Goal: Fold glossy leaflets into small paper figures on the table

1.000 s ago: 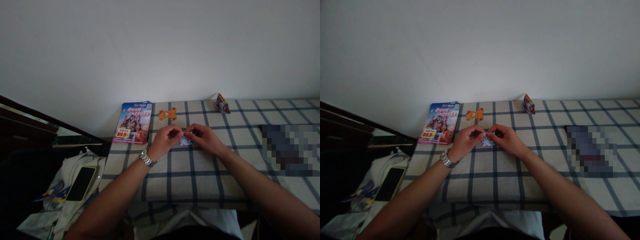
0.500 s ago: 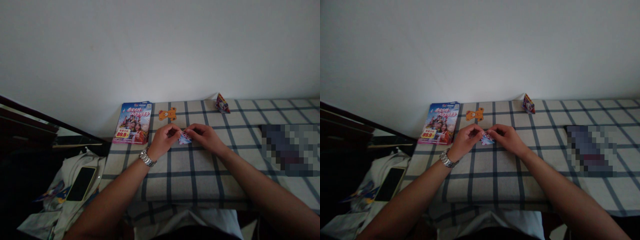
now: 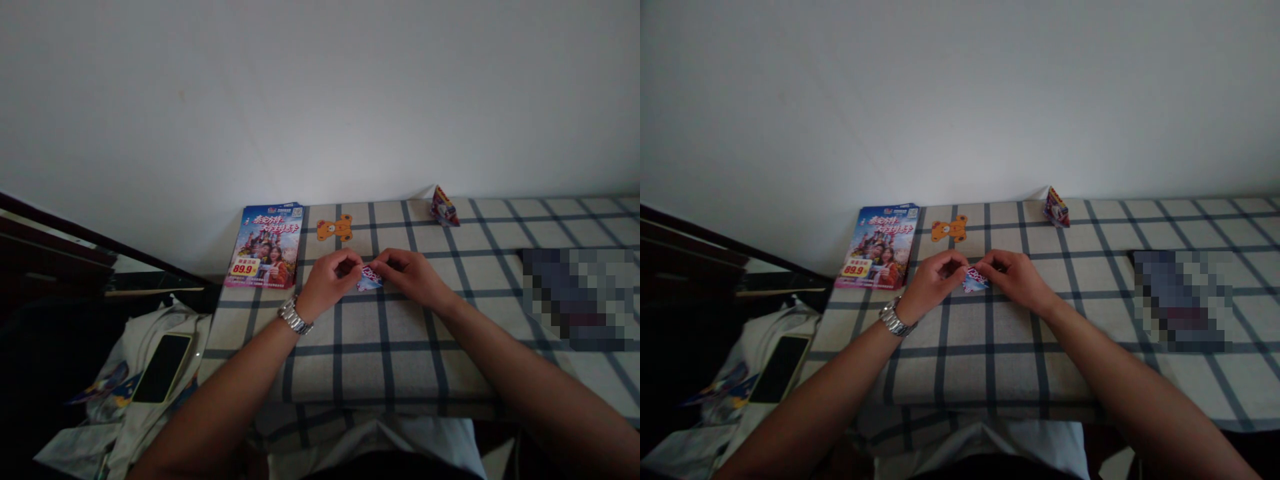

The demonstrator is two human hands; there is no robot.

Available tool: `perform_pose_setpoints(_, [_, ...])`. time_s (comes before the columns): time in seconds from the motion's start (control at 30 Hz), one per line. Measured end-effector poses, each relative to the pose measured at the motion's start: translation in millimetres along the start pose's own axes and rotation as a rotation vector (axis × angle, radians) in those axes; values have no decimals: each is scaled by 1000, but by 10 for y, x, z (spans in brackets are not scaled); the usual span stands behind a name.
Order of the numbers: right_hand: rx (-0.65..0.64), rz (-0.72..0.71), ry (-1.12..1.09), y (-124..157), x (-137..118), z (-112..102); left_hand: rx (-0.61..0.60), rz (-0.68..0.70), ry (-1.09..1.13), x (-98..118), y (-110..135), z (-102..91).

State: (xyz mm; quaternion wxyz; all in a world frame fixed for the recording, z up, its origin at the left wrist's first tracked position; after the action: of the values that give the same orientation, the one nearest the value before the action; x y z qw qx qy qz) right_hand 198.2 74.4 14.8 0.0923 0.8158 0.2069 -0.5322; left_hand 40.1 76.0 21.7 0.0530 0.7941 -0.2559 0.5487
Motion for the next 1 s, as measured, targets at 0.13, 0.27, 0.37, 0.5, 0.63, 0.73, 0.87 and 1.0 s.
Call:
perform_pose_setpoints(0.13, [11,9,12,-1,20,-11,-26,-10,15,-6,-2,21])
perform_pose_setpoints(0.27, [12,5,-33,-11,10,-16,-8,-3,34,-1,-3,6])
perform_pose_setpoints(0.37, [-4,8,-91,-16,27,1,36,8,33,2,-3,-36])
perform_pose_setpoints(0.5, [-54,50,-226,-19,115,79,97,10,33,-10,1,-102])
perform_pose_setpoints(0.63, [-36,65,-305,-20,126,97,85,9,44,-20,-2,-90])
perform_pose_setpoints(0.73, [-12,84,-287,-15,118,79,45,-3,58,-34,-6,-41])
perform_pose_setpoints(0.87, [-8,43,-238,-6,83,49,16,7,84,-27,-5,-2])
perform_pose_setpoints(1.0, [-22,2,-117,3,36,24,-17,-7,82,-35,-4,33])
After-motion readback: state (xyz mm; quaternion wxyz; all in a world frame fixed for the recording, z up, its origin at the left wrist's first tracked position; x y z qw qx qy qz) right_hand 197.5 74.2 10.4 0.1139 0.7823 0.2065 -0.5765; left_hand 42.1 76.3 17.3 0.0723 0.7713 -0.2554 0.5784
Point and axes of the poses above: each hand's wrist, its own y-axis away from the middle knuckle, its own z-axis out of the palm, x = y × z, the point moved 9 cm from there along -y, towards the middle knuckle, and after that the axes turned 6 degrees about -x, right-handed, at the moved point
